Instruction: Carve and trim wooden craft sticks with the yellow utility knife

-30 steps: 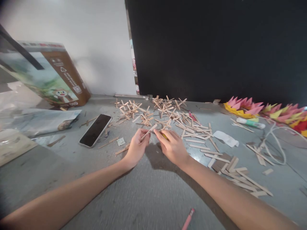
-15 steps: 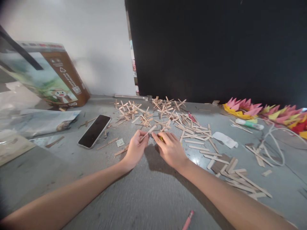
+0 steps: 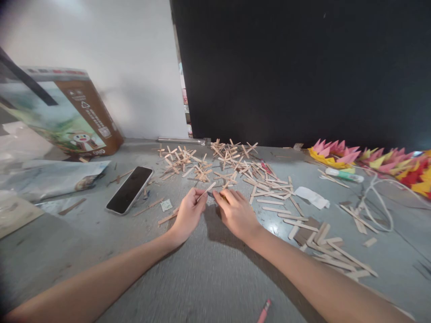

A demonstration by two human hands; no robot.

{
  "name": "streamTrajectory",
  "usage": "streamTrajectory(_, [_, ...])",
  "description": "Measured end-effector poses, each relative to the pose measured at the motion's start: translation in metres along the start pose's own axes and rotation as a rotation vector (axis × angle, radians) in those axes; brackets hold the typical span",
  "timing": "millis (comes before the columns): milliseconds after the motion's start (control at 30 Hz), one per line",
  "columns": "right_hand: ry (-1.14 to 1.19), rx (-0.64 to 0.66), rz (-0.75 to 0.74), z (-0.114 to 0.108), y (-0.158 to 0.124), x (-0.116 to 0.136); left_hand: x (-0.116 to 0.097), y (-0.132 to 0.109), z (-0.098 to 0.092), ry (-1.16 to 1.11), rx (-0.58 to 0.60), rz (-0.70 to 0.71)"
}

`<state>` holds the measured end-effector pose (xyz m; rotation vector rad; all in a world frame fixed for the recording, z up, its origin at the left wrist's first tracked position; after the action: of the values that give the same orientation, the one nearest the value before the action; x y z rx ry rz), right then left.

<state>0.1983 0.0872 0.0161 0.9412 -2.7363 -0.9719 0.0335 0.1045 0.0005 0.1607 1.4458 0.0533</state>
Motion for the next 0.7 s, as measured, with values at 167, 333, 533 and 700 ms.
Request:
streamTrajectory(167, [0.002,0.007,0.012,0.001,0.0005,-0.0003,0.0009,0.0006,0.0002,0.005,-0.004,-0.015])
streamTrajectory(333, [-0.03,0.029,0.0,-0.0017,0.0018,0.0023,0.0004,-0.0001,-0.0028,0.067,-0.033,0.011])
streamTrajectory(533, [-0.062,0.047,-0.005,-0.0028,0.0024,0.0043,-0.0011,-0.0006,-0.0045,0.094,-0.052,0.025])
streamTrajectory(700, [-0.045,0.046,0.001,-0.0027,0.0032,0.0049,-0.0023,-0.0009,-0.0052,0.085,-0.078,0.004])
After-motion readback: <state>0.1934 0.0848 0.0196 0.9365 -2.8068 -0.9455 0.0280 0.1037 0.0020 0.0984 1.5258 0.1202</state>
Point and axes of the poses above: each hand's wrist, its own y-axis towards the middle knuckle, its own z-axis out of the palm, x = y × z, the point moved 4 cm from there along y, towards the middle knuckle, and after that the axes turned 9 degrees about -y, right-handed, at the moved point
